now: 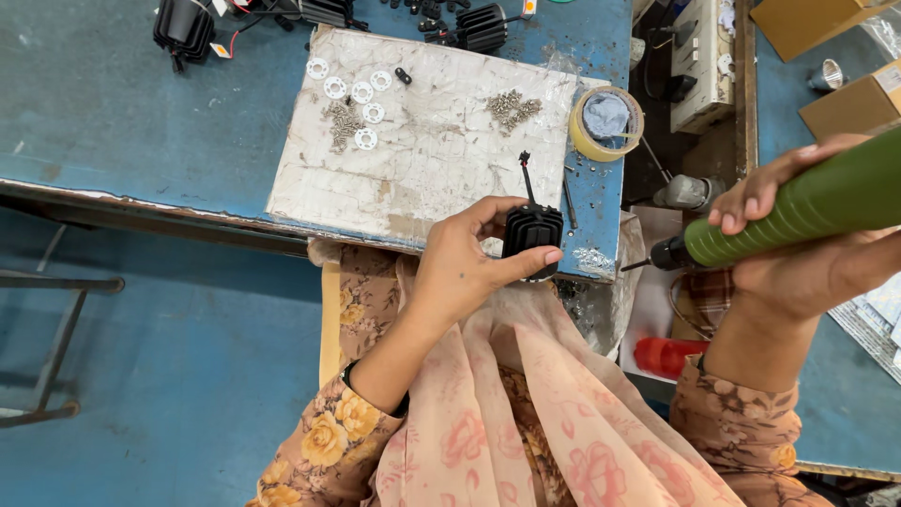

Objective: The person assembles LED light components by using a powered screwdriver to fasten parts onto a metal heatsink and manually inserting internal electrical components.

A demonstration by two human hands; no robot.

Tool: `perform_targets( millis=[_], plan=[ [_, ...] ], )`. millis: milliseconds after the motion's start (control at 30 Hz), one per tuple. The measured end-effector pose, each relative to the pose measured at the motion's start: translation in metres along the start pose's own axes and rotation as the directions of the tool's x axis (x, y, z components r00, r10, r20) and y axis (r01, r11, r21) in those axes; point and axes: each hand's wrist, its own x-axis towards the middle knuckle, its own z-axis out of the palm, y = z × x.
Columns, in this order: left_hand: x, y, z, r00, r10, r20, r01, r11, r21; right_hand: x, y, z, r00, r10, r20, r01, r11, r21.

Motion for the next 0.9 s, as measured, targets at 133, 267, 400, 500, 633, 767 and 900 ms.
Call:
perform_targets(
  millis=[133, 267, 400, 500, 633, 767, 900],
  plan=[
    [0.002, -0.002, 0.0, 1.0, -0.004, -0.006, 0.004, 1.0, 0.002, -0.001, 0.004, -0.001, 1.0, 0.007, -0.002, -0.007, 1.0, 0.007],
    [0.005, -0.003, -0.001, 1.0, -0.026, -0.013, 0.026, 0.999, 0.04, 0.001, 0.003, -0.001, 1.0, 0.01, -0.015, -0.01, 1.0, -0.013],
    [0.007, -0.004, 0.0, 0.999, -0.032, -0.016, 0.033, 0.999, 0.037, 0.002, 0.003, 0.0, 1.0, 0.009, -0.003, -0.009, 0.999, -0.04],
    [0.008, -0.004, 0.0, 0.999, -0.033, -0.017, 0.034, 0.998, 0.05, 0.005, 0.001, 0.001, 1.0, 0.002, 0.01, -0.002, 0.996, -0.094],
    [0.008, -0.004, 0.0, 0.999, -0.046, -0.017, 0.047, 0.996, 0.071, 0.011, -0.003, 0.013, 1.0, -0.013, 0.008, 0.014, 0.996, -0.086],
    [0.007, -0.009, 0.0, 0.986, 0.164, -0.009, -0.161, 0.975, 0.155, 0.022, -0.008, 0.038, 0.997, -0.075, -0.006, 0.073, 0.981, -0.182],
    [-0.008, -0.01, 0.013, 0.914, 0.399, 0.075, -0.406, 0.903, 0.142, -0.011, 0.02, 0.06, 0.976, -0.062, -0.21, 0.031, 0.989, -0.144]
  ],
)
